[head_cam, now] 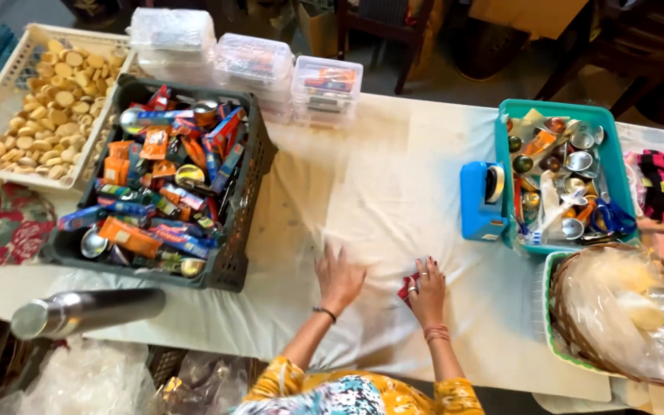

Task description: The person selects various toiletries and hygiene products from a large bin and packs them into a plastic bag, then places the bag into a small clear plastic box.

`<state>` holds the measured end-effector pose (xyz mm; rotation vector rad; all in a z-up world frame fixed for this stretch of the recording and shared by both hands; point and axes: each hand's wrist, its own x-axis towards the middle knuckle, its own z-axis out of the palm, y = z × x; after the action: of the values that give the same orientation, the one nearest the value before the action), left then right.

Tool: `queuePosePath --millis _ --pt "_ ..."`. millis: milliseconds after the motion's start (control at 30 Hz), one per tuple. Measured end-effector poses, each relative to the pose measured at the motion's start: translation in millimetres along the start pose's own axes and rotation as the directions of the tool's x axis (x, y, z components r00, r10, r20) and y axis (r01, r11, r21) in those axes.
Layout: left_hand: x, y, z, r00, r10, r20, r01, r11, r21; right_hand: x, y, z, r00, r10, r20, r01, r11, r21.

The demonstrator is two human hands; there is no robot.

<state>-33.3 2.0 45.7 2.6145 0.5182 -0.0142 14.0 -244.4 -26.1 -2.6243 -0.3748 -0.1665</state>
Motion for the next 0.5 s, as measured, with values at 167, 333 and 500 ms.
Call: queuePosePath --millis 167,333,500 --pt "46.1 3.3 -195.9 0.863 0.309 -0.400 -0.218 0.941 0.259 -23.3 -16.5 11.6 0.992 0.100 -0.079 -0.101 0.995 -0.013" --pt "121.1 -131.4 -229.9 0.688 0.269 -0.674 -0.170 0.963 0.211 -34.7 -26.2 0.4 0.993 0.084 -0.088 -0.087 0.996 -0.023" --pt "117.8 -140.4 -247.7 0.856 0.056 -0.514 -0.051 0.998 0.024 -40.3 -40.4 -4.1 0.982 0.087 -0.168 -0.103 0.991 -0.087"
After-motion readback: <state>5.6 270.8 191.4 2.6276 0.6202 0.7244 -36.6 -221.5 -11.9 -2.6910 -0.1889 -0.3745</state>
